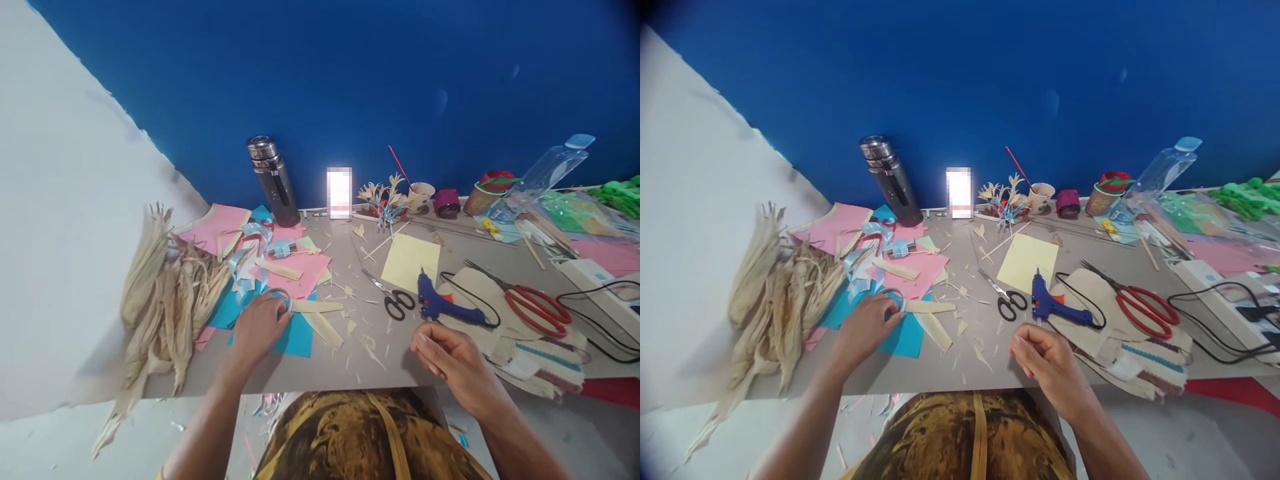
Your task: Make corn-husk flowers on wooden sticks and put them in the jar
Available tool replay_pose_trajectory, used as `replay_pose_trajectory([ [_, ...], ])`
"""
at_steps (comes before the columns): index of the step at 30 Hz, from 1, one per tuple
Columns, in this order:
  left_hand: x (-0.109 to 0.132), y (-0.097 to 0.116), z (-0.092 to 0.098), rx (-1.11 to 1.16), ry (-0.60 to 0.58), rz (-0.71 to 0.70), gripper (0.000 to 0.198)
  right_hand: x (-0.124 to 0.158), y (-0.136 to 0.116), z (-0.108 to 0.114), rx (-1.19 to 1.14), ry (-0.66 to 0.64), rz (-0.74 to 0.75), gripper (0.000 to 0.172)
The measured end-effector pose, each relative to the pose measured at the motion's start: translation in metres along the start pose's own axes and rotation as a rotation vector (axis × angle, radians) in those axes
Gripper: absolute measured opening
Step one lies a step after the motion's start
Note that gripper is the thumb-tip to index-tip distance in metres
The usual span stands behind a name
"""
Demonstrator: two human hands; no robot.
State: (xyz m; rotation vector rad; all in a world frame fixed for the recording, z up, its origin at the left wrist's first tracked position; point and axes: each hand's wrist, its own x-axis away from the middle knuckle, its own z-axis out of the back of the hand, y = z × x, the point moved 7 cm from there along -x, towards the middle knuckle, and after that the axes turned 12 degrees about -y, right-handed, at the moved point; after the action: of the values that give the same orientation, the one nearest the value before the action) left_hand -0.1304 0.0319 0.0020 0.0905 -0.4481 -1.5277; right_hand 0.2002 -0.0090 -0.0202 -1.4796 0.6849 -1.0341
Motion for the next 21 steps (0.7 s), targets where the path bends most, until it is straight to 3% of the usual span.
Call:
replay_pose_trajectory([
  [2, 0.007, -0.005, 0.005, 0.154, 0.041, 0.019, 0.020, -0.005, -0.001, -0.003, 0.017, -0.027, 0.008, 0.044],
  [5, 0.028, -0.014, 0.030, 0.536, 0.228, 0.032, 0.018, -0.015, -0.007, -0.011, 0.042, -0.072, 0.024, 0.041],
  [8, 0.045, -0.011, 0.047, 0.969, 0.318, -0.051, 0.018, -0.026, -0.020, -0.019, 0.064, -0.064, 0.059, 0.039],
  [11, 0.043, 0.015, 0.043, 1.360, 0.176, -0.217, 0.024, -0.037, -0.037, -0.027, 0.062, -0.006, 0.121, 0.035],
  [15, 0.031, 0.063, 0.015, 1.722, -0.134, -0.329, 0.025, -0.050, -0.047, -0.039, -0.120, 0.018, 0.179, 0.044],
  [18, 0.027, 0.090, -0.005, 1.769, -0.310, -0.353, 0.024, -0.057, -0.046, -0.049, -0.318, -0.071, 0.205, 0.053],
  [21, 0.029, 0.101, -0.014, 1.616, -0.402, -0.397, 0.025, -0.058, -0.045, -0.047, -0.329, -0.053, 0.234, 0.041],
])
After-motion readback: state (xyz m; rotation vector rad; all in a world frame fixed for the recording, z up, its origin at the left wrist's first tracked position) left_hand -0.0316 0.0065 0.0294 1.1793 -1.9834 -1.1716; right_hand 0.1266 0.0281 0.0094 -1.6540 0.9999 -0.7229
